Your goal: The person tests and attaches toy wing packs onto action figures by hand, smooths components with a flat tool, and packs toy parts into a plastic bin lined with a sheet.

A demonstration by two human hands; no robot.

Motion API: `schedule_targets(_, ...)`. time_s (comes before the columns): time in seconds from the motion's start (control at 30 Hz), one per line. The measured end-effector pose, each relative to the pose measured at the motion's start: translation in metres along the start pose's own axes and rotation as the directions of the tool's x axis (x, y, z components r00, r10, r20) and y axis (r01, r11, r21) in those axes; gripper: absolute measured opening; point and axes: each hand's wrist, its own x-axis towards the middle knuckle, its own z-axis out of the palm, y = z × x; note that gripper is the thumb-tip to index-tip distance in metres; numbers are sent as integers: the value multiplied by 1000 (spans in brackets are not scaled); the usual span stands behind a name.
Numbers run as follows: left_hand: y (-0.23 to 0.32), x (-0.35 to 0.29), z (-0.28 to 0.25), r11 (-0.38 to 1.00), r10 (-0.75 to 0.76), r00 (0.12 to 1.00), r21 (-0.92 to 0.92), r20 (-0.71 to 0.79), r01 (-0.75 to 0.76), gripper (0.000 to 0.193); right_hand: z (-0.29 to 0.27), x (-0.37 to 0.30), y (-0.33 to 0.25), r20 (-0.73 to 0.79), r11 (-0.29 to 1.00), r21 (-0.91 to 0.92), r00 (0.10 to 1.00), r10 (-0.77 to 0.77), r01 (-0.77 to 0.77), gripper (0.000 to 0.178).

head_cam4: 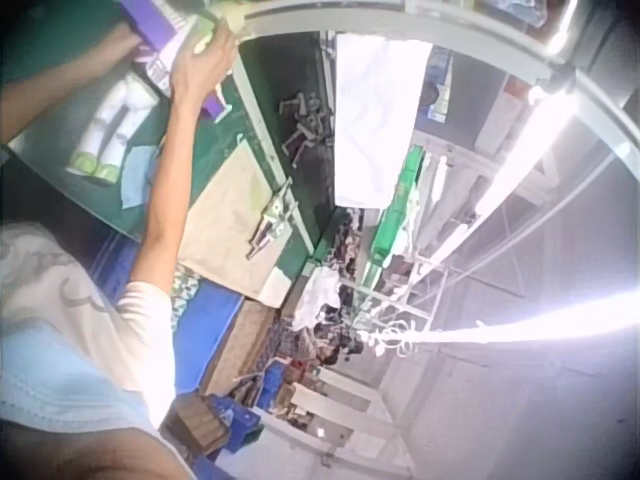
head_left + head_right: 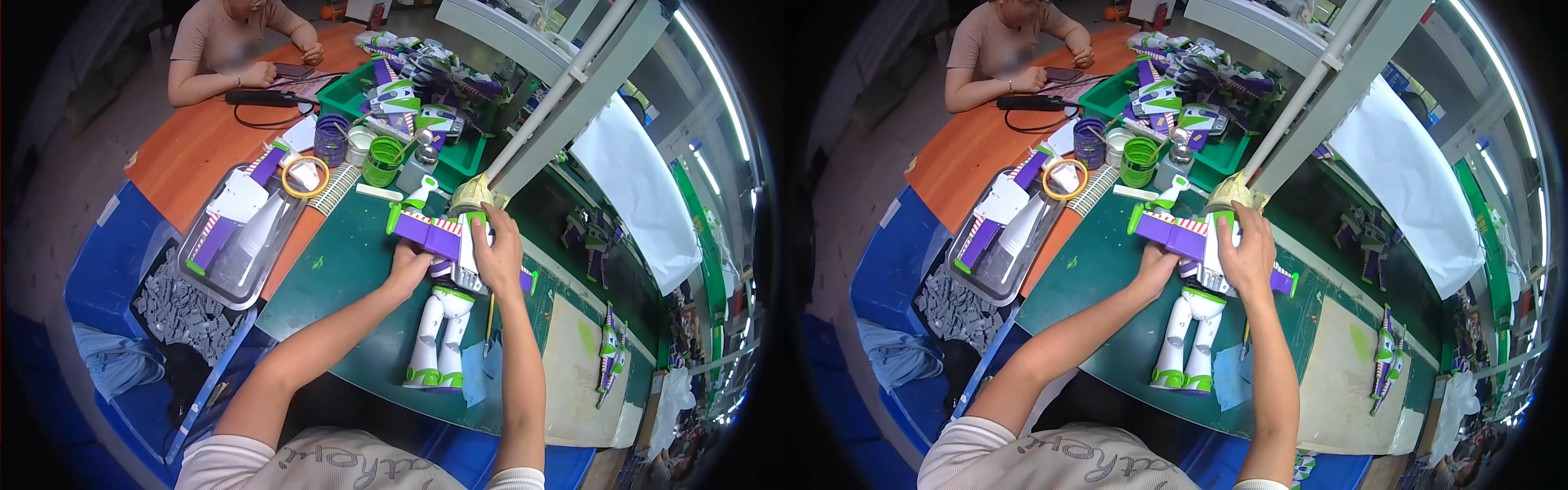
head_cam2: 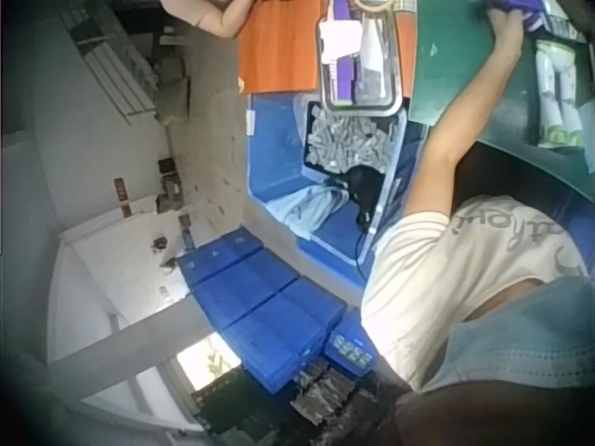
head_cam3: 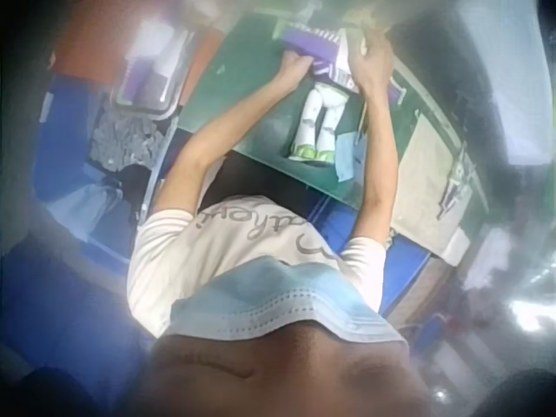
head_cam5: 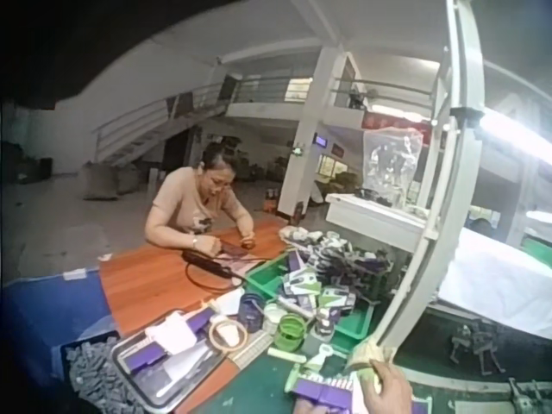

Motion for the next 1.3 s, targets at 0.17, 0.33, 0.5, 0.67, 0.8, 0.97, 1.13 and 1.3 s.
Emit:
schedule_targets(0.17, 8, -3, 7, 959, -152, 988, -239, 10, 150, 35, 0, 0, 5, -29, 1000, 3, 1000, 8, -8, 36)
schedule_targets(0.33, 46, 20, -23, 936, -48, 927, -340, -372, -88, 37, 0, 1, 4, -42, 1000, 24, 999, 13, -12, 35)
schedule_targets(0.5, 91, 48, -26, 953, 170, 938, -190, -303, -235, 37, 1, 0, 5, -61, 1000, 31, 998, -1, 3, 35)
schedule_targets(0.67, 96, 64, -22, 958, 184, 983, -220, -27, -185, 43, 0, -2, 5, -64, 999, 45, 998, 23, -20, 34)
schedule_targets(0.8, 82, 29, 19, 855, 400, 873, 228, 278, -465, 41, 1, -2, 17, -122, 1000, 7, 992, -13, 14, 33)
schedule_targets(0.97, 48, -22, 68, 402, 604, 650, 528, 462, -749, 29, 7, -4, 25, -138, 984, 176, 989, 60, -35, 31)
schedule_targets(1.13, 45, -22, 61, 395, 579, 684, 581, 443, -711, 24, -15, -3, 71, -292, 960, 268, 957, -2, 83, 27)
schedule_targets(1.3, 42, -29, 70, 474, 575, 698, 523, 426, -709, 22, -22, -23, 175, -150, 856, 416, 906, 397, -306, 40)
